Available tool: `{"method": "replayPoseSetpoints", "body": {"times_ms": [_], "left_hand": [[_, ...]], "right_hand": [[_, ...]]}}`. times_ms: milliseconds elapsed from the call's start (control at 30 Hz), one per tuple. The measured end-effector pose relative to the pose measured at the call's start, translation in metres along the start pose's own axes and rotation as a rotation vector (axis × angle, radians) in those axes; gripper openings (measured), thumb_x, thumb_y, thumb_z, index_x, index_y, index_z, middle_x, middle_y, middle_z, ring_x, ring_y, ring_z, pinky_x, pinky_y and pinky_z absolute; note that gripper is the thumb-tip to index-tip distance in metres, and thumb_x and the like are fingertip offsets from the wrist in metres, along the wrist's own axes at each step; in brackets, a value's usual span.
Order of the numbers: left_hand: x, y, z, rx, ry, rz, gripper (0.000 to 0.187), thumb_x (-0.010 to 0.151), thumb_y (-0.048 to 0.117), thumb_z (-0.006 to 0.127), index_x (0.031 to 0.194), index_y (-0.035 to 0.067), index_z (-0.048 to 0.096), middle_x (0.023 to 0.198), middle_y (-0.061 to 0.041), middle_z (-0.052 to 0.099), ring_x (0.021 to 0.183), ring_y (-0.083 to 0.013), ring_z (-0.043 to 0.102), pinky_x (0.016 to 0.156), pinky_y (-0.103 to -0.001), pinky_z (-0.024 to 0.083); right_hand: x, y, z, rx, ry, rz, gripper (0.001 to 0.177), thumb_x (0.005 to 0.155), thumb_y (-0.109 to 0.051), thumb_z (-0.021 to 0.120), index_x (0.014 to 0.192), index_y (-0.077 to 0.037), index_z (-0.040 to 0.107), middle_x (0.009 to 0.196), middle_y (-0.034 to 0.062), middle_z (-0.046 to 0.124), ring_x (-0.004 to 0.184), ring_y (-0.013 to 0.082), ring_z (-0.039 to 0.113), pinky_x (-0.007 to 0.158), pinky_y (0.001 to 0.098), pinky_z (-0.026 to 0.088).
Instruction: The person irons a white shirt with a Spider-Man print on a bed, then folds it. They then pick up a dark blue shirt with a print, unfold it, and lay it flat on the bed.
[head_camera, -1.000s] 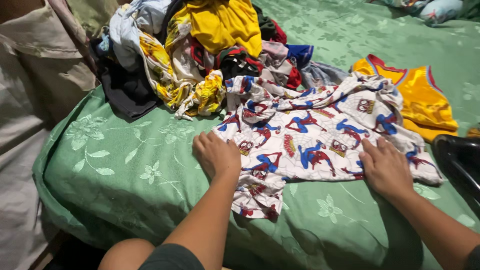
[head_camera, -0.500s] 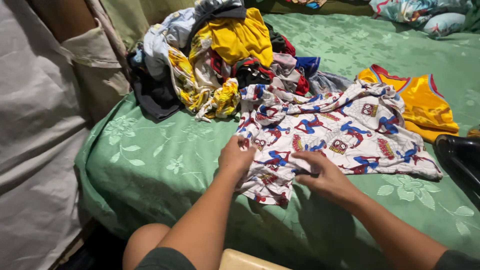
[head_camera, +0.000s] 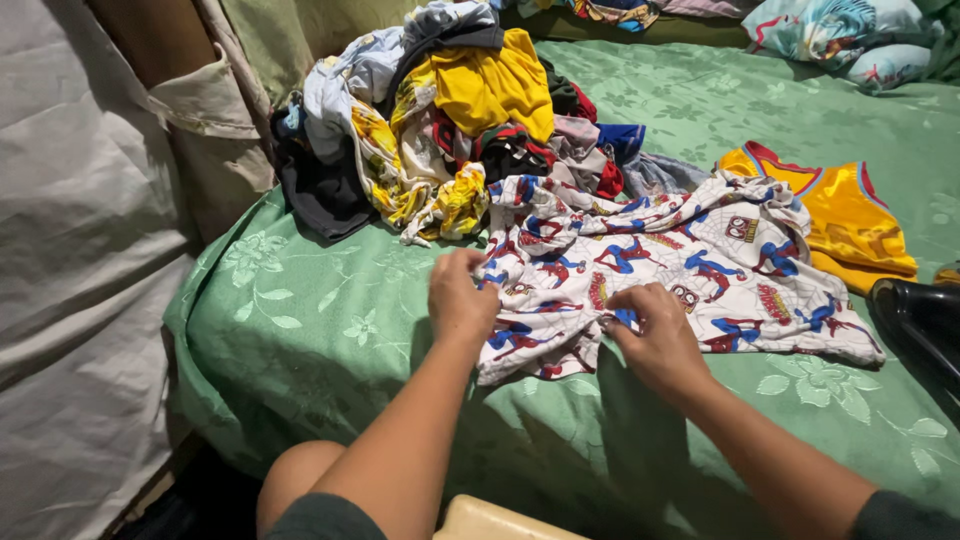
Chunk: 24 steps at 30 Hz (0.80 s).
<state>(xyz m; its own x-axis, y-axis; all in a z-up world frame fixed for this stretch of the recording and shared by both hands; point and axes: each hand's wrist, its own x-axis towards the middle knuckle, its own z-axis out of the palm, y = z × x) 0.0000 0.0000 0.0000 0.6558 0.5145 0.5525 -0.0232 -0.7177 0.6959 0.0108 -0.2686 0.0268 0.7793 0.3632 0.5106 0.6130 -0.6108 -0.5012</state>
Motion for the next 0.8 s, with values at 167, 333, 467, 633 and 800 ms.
{"method": "replayPoseSetpoints", "body": {"times_ms": [167,333,467,633,800], "left_hand": [[-0.014,0.034,-0.016,-0.154,-0.675,0.012,0.027,0.076,0.029,0.084,0.097,0.013,0.077,0.101,-0.011,0.081,0.093,-0.0239,0.077,0.085,-0.036,0.058],[-0.036,0.053,-0.029,-0.026,-0.708,0.321,0.061,0.057,0.02,0.094,0.11,0.009,0.066,0.109,-0.017,0.069,0.101,-0.0337,0.066,0.087,-0.042,0.052],[-0.035,0.046,-0.028,-0.05,-0.66,0.145,0.058,0.063,0.015,0.089,0.114,0.011,0.062,0.106,-0.013,0.069,0.101,-0.0305,0.068,0.089,-0.041,0.053],[-0.014,0.031,-0.031,-0.157,-0.37,-0.053,0.034,0.073,-0.004,0.062,0.104,0.011,0.068,0.098,-0.009,0.075,0.092,-0.0252,0.071,0.082,-0.036,0.055],[0.008,0.03,-0.046,-0.296,-0.399,-0.239,0.019,0.072,0.003,0.061,0.081,0.008,0.078,0.081,-0.01,0.078,0.077,-0.0226,0.073,0.072,-0.034,0.056]], "right_hand": [[-0.007,-0.014,0.011,0.157,-0.109,0.075,0.024,0.074,-0.018,0.079,0.089,-0.004,0.066,0.088,0.0106,0.068,0.088,0.0269,0.065,0.081,0.0386,0.053],[-0.016,-0.013,0.019,0.003,-0.076,-0.144,0.029,0.072,-0.021,0.081,0.092,-0.003,0.069,0.089,0.0135,0.067,0.09,0.0329,0.063,0.08,0.043,0.05],[-0.011,-0.003,0.021,0.067,-0.029,-0.028,0.018,0.084,-0.017,0.072,0.095,-0.003,0.073,0.09,0.013,0.07,0.085,0.0298,0.068,0.077,0.0406,0.053],[0.004,0.008,0.01,0.252,-0.04,0.315,0.019,0.09,-0.016,0.066,0.1,-0.003,0.074,0.077,0.0077,0.072,0.069,0.0176,0.067,0.067,0.0347,0.053],[0.009,0.02,0.004,0.541,-0.197,0.44,0.022,0.09,-0.02,0.065,0.091,-0.001,0.076,0.074,0.0072,0.068,0.065,0.0131,0.057,0.06,0.0318,0.046]]}}
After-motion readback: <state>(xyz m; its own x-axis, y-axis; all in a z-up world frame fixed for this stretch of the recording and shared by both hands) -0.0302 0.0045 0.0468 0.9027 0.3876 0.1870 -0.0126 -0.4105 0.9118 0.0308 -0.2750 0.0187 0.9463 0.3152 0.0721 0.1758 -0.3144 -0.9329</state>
